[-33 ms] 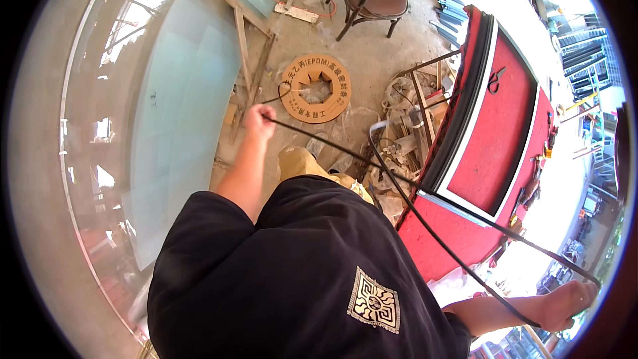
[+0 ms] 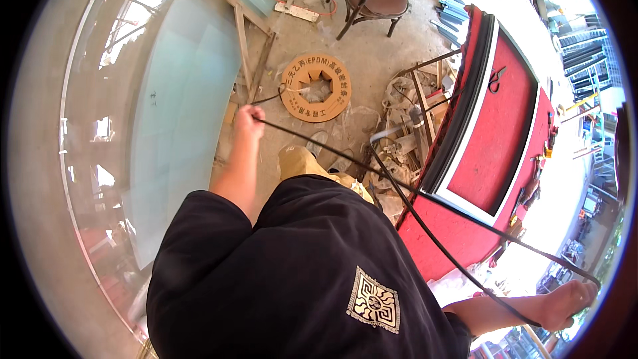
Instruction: The person inserts a black rubber seal into the perimeter groove of a metal window frame by hand and trims it with scissors at the corner.
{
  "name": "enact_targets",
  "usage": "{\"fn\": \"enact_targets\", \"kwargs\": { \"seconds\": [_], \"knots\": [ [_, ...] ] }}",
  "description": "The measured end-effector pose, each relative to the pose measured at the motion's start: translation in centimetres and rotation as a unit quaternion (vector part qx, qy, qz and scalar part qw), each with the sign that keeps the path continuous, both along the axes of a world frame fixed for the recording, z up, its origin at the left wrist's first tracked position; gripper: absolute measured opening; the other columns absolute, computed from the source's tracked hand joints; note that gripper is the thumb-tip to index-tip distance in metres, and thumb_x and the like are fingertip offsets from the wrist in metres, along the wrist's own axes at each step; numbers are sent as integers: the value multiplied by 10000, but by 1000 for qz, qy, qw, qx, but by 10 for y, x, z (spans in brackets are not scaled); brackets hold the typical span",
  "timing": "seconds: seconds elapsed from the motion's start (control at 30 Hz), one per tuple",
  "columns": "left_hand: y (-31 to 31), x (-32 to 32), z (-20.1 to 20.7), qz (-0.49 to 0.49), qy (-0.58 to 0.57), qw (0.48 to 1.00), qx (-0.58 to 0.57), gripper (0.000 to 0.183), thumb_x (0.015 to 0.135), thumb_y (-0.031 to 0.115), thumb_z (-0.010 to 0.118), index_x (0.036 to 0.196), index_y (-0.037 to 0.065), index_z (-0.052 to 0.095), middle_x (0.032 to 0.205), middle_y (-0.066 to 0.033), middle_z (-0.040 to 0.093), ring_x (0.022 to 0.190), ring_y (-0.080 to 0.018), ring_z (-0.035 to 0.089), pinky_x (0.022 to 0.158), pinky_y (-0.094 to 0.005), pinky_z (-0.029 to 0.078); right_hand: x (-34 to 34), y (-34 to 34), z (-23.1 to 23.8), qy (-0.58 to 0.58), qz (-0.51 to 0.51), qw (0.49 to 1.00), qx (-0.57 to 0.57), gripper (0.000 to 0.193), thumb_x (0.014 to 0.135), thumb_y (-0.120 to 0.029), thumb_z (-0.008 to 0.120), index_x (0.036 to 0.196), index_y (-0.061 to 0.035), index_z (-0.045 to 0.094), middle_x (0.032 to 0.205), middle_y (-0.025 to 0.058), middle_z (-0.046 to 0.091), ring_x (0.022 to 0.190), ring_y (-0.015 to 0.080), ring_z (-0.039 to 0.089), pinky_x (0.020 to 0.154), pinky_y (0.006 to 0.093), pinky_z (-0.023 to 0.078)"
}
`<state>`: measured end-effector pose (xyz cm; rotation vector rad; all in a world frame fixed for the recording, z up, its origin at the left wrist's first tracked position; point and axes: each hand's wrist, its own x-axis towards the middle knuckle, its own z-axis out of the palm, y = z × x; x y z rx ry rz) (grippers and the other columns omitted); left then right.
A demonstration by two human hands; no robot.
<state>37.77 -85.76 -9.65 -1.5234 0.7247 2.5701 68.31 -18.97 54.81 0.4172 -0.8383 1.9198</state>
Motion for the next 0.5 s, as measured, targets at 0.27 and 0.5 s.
{"fn": "enact_targets", "kwargs": {
  "seconds": [0.27,0.5],
  "knots": [
    [-187,134,16,-211,-291,770,-528,215,1014,144,508,881,57,653,797,-150,705,625,-272,658,550,-421,533,-9,31,-38,-55,3,994,90,788,1095,-682,236,1529,-48,409,1297,162,456,1136,299,499,873,462,459],
    [-161,272,33,-774,-371,497,-129,208,949,219,698,840,44,679,658,-105,584,626,-242,601,543,-431,519,-57,9,-58,-85,89,992,34,717,1067,-699,285,1359,-66,453,1192,140,432,1080,269,498,868,439,443]
  ]
}}
